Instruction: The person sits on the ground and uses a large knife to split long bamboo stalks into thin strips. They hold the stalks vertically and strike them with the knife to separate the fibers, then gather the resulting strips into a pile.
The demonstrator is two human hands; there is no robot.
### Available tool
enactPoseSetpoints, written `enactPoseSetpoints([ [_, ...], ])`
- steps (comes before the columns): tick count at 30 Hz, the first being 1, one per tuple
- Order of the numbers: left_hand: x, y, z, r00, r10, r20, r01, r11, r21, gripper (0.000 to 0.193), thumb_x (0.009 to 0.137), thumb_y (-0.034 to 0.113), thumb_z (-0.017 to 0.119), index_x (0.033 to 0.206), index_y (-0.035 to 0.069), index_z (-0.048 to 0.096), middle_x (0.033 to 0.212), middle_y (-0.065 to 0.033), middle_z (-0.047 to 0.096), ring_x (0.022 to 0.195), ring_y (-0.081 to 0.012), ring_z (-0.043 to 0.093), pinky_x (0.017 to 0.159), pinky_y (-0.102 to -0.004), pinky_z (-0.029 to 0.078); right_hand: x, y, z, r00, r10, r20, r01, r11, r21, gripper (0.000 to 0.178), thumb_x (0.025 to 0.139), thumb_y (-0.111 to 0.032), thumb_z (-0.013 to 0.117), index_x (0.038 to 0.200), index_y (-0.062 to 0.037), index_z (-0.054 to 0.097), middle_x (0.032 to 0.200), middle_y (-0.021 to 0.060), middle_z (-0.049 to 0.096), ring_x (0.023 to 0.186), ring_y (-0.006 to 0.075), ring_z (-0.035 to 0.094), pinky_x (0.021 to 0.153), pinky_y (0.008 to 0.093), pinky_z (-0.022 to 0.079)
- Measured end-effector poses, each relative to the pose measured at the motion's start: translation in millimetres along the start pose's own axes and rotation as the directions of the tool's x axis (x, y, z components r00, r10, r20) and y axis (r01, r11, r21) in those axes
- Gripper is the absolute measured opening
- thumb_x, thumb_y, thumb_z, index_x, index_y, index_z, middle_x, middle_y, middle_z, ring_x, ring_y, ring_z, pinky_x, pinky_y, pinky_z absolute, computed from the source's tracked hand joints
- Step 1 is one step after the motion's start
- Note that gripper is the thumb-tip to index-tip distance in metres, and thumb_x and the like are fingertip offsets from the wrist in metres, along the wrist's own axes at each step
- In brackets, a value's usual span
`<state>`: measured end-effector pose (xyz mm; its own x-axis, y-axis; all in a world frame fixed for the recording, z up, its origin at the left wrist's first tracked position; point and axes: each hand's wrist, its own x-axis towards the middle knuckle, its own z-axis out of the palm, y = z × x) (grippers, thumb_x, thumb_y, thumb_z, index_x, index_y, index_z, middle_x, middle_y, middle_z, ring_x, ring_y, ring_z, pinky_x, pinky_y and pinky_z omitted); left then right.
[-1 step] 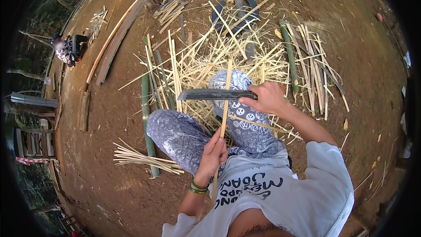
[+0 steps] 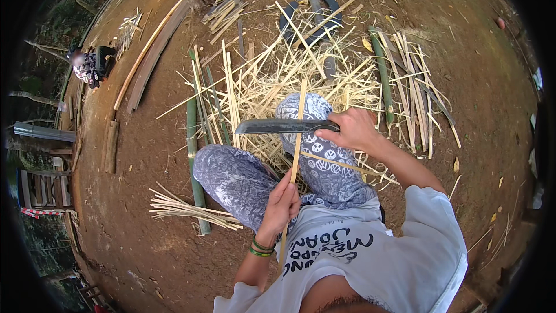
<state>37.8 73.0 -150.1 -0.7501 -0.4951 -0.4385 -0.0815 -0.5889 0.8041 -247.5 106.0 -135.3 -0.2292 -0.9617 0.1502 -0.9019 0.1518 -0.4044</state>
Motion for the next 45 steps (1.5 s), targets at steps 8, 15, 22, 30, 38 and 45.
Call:
enactPoseSetpoints([
  [8, -14, -8, -9, 0.998, 0.032, -0.062, -0.028, 0.997, 0.066, 0.048, 0.108, 0.013, 0.037, 0.155, 0.01, 0.031, 0.066, 0.0049, 0.034, 0.05, -0.004, 0.031, 0.043, -0.0206, 0.028, 0, 8, 4, 0.999, -0.042, -0.002, 0.042, 0.999, -0.011, 0.067, 0.08, -0.073, 0.061, 0.08, -0.0081, 0.074, 0.051, 0.016, 0.058, 0.049, 0.0349, 0.061, 0.049, 0.0453, 0.049],
  [15, -48, -36, -21, 0.997, -0.021, -0.072, 0.027, 0.996, 0.08, 0.048, 0.108, 0.013, 0.039, 0.155, 0.007, 0.031, 0.065, 0.0044, 0.035, 0.049, -0.0043, 0.033, 0.042, -0.0211, 0.031, 25, 89, -47, 0.841, 0.532, -0.1, -0.536, 0.844, -0.022, 0.081, 0.09, -0.079, 0.039, 0.082, -0.0065, 0.075, 0.05, 0.0075, 0.056, 0.051, 0.0233, 0.063, 0.052, 0.0408, 0.05],
  [22, -18, -23, -7, 0.989, 0.1, -0.107, -0.091, 0.993, 0.08, 0.047, 0.107, 0.014, 0.042, 0.153, 0.006, 0.035, 0.066, 0.0047, 0.037, 0.051, -0.003, 0.034, 0.044, -0.0199, 0.032, -7, 77, -28, 0.919, 0.369, -0.137, -0.356, 0.928, 0.112, 0.071, 0.092, -0.071, 0.048, 0.087, -0.0051, 0.075, 0.046, -0.002, 0.046, 0.04, 0.0122, 0.044, 0.04, 0.0356, 0.039],
  [30, 4, 6, 11, 0.957, 0.265, -0.117, -0.217, 0.923, 0.318, 0.047, 0.106, 0.013, 0.044, 0.152, 0.004, 0.036, 0.065, 0.0058, 0.038, 0.051, -0.0027, 0.035, 0.044, -0.0201, 0.032, -21, 4, 17, 0.968, -0.049, -0.245, 0.094, 0.98, 0.175, 0.051, 0.079, -0.06, 0.07, 0.066, -0.0114, 0.062, 0.052, 0.0073, 0.058, 0.046, 0.0306, 0.058, 0.046, 0.0438, 0.043],
  [38, 8, 7, 11, 0.99, 0.128, -0.055, -0.121, 0.985, 0.119, 0.048, 0.108, 0.014, 0.039, 0.155, 0.009, 0.032, 0.065, 0.006, 0.036, 0.052, -0.0029, 0.033, 0.045, -0.0197, 0.031, -12, -1, 20, 0.976, 0.026, -0.214, 0.005, 0.99, 0.144, 0.053, 0.08, -0.062, 0.069, 0.065, -0.012, 0.065, 0.047, 0.0084, 0.054, 0.044, 0.0311, 0.058, 0.045, 0.0458, 0.043],
  [45, 7, -2, -3, 0.999, 0.028, 0.038, -0.027, 0.999, -0.023, 0.05, 0.108, 0.016, 0.04, 0.156, 0.009, 0.026, 0.068, 0.0039, 0.031, 0.051, -0.0056, 0.031, 0.043, -0.0199, 0.027, -1, -4, 7, 0.987, 0.078, -0.141, -0.071, 0.996, 0.055, 0.054, 0.081, -0.061, 0.068, 0.068, -0.009, 0.066, 0.049, 0.0125, 0.057, 0.047, 0.0332, 0.061, 0.047, 0.0465, 0.046],
])
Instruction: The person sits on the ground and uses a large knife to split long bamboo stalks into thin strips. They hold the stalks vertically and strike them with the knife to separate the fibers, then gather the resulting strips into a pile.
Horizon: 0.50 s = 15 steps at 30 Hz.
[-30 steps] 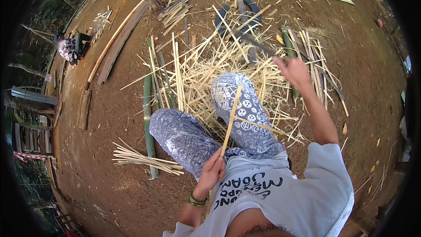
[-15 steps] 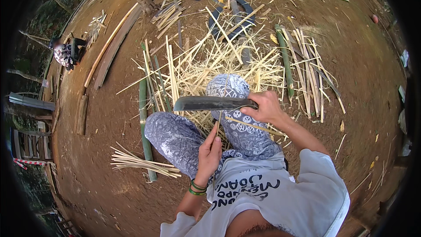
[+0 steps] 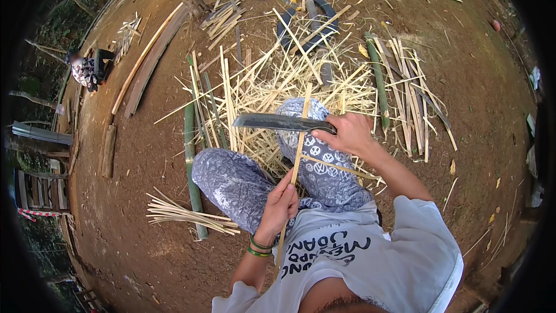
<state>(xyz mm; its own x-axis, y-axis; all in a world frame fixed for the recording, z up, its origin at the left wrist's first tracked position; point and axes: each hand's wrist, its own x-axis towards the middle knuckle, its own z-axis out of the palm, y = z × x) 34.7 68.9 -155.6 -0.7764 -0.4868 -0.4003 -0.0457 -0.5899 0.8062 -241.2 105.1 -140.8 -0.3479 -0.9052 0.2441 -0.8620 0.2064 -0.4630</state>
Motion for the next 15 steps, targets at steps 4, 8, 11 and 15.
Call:
enactPoseSetpoints([
  [4, -3, -2, 3, 0.999, 0.001, -0.042, 0.001, 0.999, 0.053, 0.049, 0.108, 0.015, 0.039, 0.156, 0.01, 0.028, 0.066, 0.0048, 0.032, 0.051, -0.0049, 0.031, 0.043, -0.0198, 0.028, -1, -1, -4, 0.992, -0.042, 0.118, 0.046, 0.999, -0.029, 0.055, 0.081, -0.063, 0.067, 0.071, -0.0091, 0.069, 0.049, 0.0138, 0.057, 0.046, 0.0338, 0.06, 0.047, 0.0467, 0.047],
  [8, -17, -1, 3, 0.996, -0.011, -0.089, 0.02, 0.994, 0.11, 0.048, 0.108, 0.013, 0.039, 0.155, 0.01, 0.031, 0.064, 0.0056, 0.034, 0.05, -0.0036, 0.031, 0.044, -0.0195, 0.03, -1, -5, -2, 0.991, -0.008, 0.134, 0.014, 0.999, -0.04, 0.055, 0.081, -0.063, 0.066, 0.076, -0.009, 0.072, 0.049, 0.0144, 0.057, 0.046, 0.0341, 0.061, 0.048, 0.0468, 0.048],
  [11, -37, -16, -4, 0.996, 0.014, -0.086, -0.004, 0.994, 0.109, 0.047, 0.108, 0.012, 0.04, 0.155, 0.01, 0.033, 0.064, 0.0055, 0.035, 0.051, -0.0032, 0.032, 0.044, -0.0194, 0.03, 1, 0, 1, 0.997, 0.024, 0.078, -0.024, 1.0, -0.003, 0.055, 0.082, -0.064, 0.066, 0.079, -0.0087, 0.073, 0.051, 0.0153, 0.059, 0.047, 0.0343, 0.062, 0.049, 0.0464, 0.049],
  [15, -41, -23, -10, 0.995, 0.022, -0.102, -0.013, 0.996, 0.089, 0.047, 0.107, 0.011, 0.041, 0.154, 0.009, 0.035, 0.064, 0.0054, 0.036, 0.051, -0.0029, 0.032, 0.044, -0.0191, 0.031, -1, 0, 4, 0.99, 0.081, 0.113, -0.079, 0.997, -0.019, 0.055, 0.082, -0.062, 0.067, 0.081, -0.0074, 0.074, 0.053, 0.0167, 0.06, 0.049, 0.0347, 0.063, 0.05, 0.0459, 0.05],
])
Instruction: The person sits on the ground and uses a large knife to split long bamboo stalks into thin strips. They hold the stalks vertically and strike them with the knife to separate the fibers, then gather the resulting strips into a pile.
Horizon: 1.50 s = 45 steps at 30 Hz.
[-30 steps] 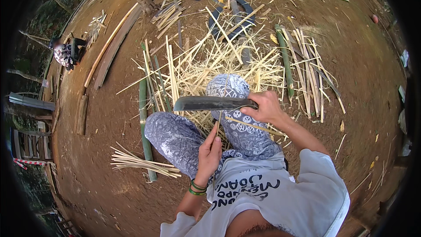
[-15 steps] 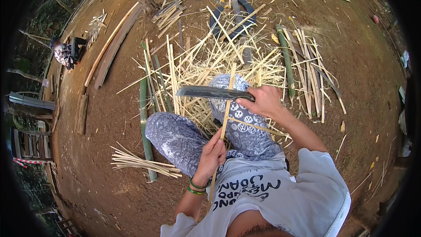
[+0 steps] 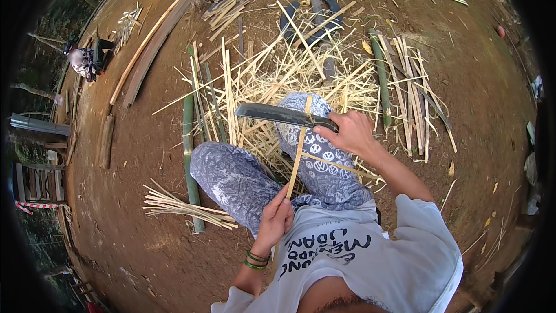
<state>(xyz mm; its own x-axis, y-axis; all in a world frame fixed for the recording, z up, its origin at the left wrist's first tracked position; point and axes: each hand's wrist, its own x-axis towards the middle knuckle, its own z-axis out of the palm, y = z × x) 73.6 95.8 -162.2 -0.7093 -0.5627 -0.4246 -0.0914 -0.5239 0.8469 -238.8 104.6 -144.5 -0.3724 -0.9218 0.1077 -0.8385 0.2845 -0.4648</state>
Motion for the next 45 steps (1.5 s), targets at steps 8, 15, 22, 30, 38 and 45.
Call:
enactPoseSetpoints([
  [8, -1, 7, 5, 0.999, 0.044, -0.011, -0.042, 0.986, 0.159, 0.046, 0.107, 0.01, 0.041, 0.153, 0.007, 0.036, 0.063, 0.0056, 0.038, 0.051, -0.0026, 0.034, 0.045, -0.0194, 0.032, 0, 6, 2, 0.995, -0.092, -0.037, 0.092, 0.996, -0.009, 0.053, 0.081, -0.06, 0.069, 0.078, -0.0073, 0.072, 0.052, 0.0145, 0.06, 0.049, 0.0338, 0.063, 0.048, 0.0452, 0.048],
  [15, -22, 0, -4, 0.999, 0.0, -0.042, 0.005, 0.993, 0.12, 0.046, 0.106, 0.009, 0.042, 0.152, 0.007, 0.037, 0.063, 0.006, 0.038, 0.051, -0.0028, 0.034, 0.045, -0.0197, 0.032, 5, 27, 7, 0.99, -0.128, -0.06, 0.122, 0.989, -0.088, 0.06, 0.084, -0.07, 0.059, 0.079, -0.0118, 0.073, 0.051, 0.0071, 0.057, 0.045, 0.0255, 0.059, 0.044, 0.0425, 0.045],
  [22, -44, -18, -26, 0.995, -0.037, -0.095, 0.04, 0.999, 0.027, 0.047, 0.106, 0.01, 0.043, 0.152, 0.007, 0.037, 0.066, 0.0057, 0.037, 0.052, -0.0034, 0.033, 0.045, -0.0201, 0.029, 41, 138, -61, 0.837, 0.448, -0.315, -0.371, 0.886, 0.277, 0.076, 0.09, -0.07, 0.051, 0.101, 0.0018, 0.074, 0.05, -0.0004, 0.047, 0.048, 0.0117, 0.046, 0.045, 0.0359, 0.034],
  [30, -18, 29, -16, 0.939, 0.33, -0.102, -0.245, 0.844, 0.477, 0.043, 0.102, 0.007, 0.051, 0.144, 0.002, 0.049, 0.068, 0.0031, 0.049, 0.056, -0.0045, 0.042, 0.052, -0.0213, 0.036, 39, -26, -63, 0.979, 0.148, 0.138, -0.198, 0.557, 0.807, 0.041, 0.088, -0.037, 0.073, 0.104, 0.0004, 0.067, 0.051, -0.0055, 0.043, 0.035, 0.0039, 0.034, 0.03, 0.0239, 0.021],
  [38, -11, 88, -19, 0.675, 0.738, -0.021, -0.42, 0.408, 0.811, 0.041, 0.095, 0.003, 0.059, 0.136, 0.0, 0.057, 0.089, -0.0148, 0.07, 0.063, -0.0121, 0.053, 0.062, -0.0276, 0.046, 84, -83, -79, 0.999, -0.03, 0.037, -0.028, 0.268, 0.963, 0.018, 0.089, -0.014, 0.073, 0.098, -0.0011, 0.063, 0.069, 0.0083, 0.065, 0.044, 0.0038, 0.048, 0.032, 0.0231, 0.03],
  [45, -1, 111, -16, 0.78, 0.611, -0.135, -0.409, 0.662, 0.628, 0.044, 0.103, 0.007, 0.05, 0.146, 0.004, 0.047, 0.066, 0.0036, 0.051, 0.055, -0.0044, 0.041, 0.052, -0.0218, 0.036, 89, -93, -91, 0.971, -0.016, -0.24, 0.21, 0.542, 0.813, 0.045, 0.091, -0.046, 0.068, 0.09, -0.0017, 0.07, 0.055, -0.0009, 0.056, 0.042, 0.0065, 0.044, 0.037, 0.0256, 0.029],
])
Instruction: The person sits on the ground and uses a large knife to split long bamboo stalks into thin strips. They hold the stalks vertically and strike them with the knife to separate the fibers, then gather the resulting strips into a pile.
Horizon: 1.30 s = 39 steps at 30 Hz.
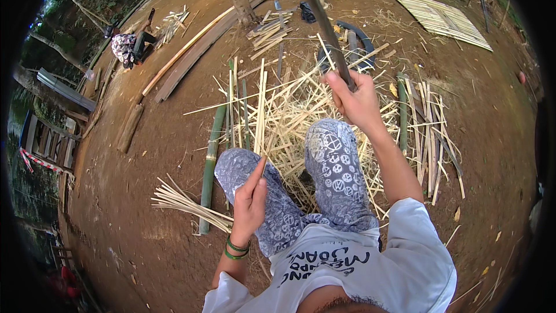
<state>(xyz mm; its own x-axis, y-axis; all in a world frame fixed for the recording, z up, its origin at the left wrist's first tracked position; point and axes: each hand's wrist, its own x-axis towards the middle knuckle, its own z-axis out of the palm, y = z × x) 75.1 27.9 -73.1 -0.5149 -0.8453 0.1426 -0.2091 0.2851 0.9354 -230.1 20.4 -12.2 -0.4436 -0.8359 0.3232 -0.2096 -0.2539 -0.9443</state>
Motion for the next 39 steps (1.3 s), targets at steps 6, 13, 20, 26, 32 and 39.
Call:
enactPoseSetpoints([
  [6, 21, 11, 32, 0.98, -0.063, 0.19, 0.129, 0.925, -0.357, 0.046, 0.108, 0.012, 0.039, 0.153, 0.005, 0.035, 0.063, 0.0062, 0.037, 0.05, -0.0021, 0.034, 0.042, -0.0188, 0.031, -41, 49, -8, 0.94, -0.306, 0.152, 0.337, 0.76, -0.556, 0.069, 0.082, -0.076, 0.058, 0.066, -0.0092, 0.06, 0.048, 0.0016, 0.05, 0.041, 0.017, 0.049, 0.042, 0.034, 0.03],
  [13, 14, 17, 42, 0.977, -0.05, 0.206, 0.115, 0.941, -0.318, 0.045, 0.106, 0.008, 0.042, 0.151, 0.004, 0.04, 0.065, 0.0064, 0.042, 0.055, -0.0018, 0.038, 0.049, -0.0196, 0.034, -40, 43, -16, 0.893, -0.426, 0.144, 0.405, 0.622, -0.67, 0.061, 0.077, -0.07, 0.067, 0.06, -0.0122, 0.056, 0.052, 0.0024, 0.056, 0.043, 0.0221, 0.057, 0.044, 0.0387, 0.031],
  [20, -18, 2, 34, 0.965, -0.08, 0.251, 0.132, 0.971, -0.198, 0.043, 0.106, 0.009, 0.044, 0.149, 0.004, 0.044, 0.067, 0.0064, 0.043, 0.057, -0.0014, 0.038, 0.051, -0.0191, 0.034, -13, 57, -59, 0.97, -0.237, -0.048, 0.132, 0.686, -0.716, 0.068, 0.087, -0.071, 0.056, 0.065, -0.0075, 0.063, 0.048, -0.0006, 0.051, 0.041, 0.0149, 0.046, 0.041, 0.0358, 0.031],
  [26, -39, -18, 34, 0.923, -0.249, 0.295, 0.363, 0.817, -0.449, 0.045, 0.108, 0.012, 0.036, 0.153, 0.007, 0.034, 0.065, 0.0049, 0.029, 0.049, -0.0048, 0.028, 0.042, -0.0202, 0.028, 3, 58, -119, 0.945, -0.037, -0.326, -0.155, 0.825, -0.544, 0.064, 0.097, -0.059, 0.048, 0.076, -0.002, 0.069, 0.051, -0.0006, 0.045, 0.049, 0.011, 0.044, 0.047, 0.034, 0.03],
  [32, -6, -8, 51, 0.841, -0.259, 0.475, 0.514, 0.659, -0.549, 0.046, 0.109, 0.016, 0.035, 0.155, 0.012, 0.031, 0.069, 0.0043, 0.029, 0.051, -0.0053, 0.028, 0.042, -0.0194, 0.026, -52, 48, -47, 0.997, 0.012, 0.07, 0.024, 0.874, -0.486, 0.065, 0.092, -0.063, 0.055, 0.08, -0.0011, 0.072, 0.049, 0.0035, 0.052, 0.043, 0.0188, 0.05, 0.041, 0.038, 0.035],
  [39, 2, -22, 80, 0.774, -0.364, 0.519, 0.62, 0.603, -0.502, 0.048, 0.109, 0.022, 0.039, 0.155, 0.014, 0.03, 0.067, 0.0058, 0.028, 0.051, -0.0039, 0.028, 0.042, -0.019, 0.025, -101, 57, -27, 0.976, 0.047, 0.213, 0.146, 0.583, -0.799, 0.062, 0.084, -0.067, 0.062, 0.07, -0.0068, 0.068, 0.048, 0.0136, 0.055, 0.045, 0.0334, 0.059, 0.045, 0.0447, 0.045],
])
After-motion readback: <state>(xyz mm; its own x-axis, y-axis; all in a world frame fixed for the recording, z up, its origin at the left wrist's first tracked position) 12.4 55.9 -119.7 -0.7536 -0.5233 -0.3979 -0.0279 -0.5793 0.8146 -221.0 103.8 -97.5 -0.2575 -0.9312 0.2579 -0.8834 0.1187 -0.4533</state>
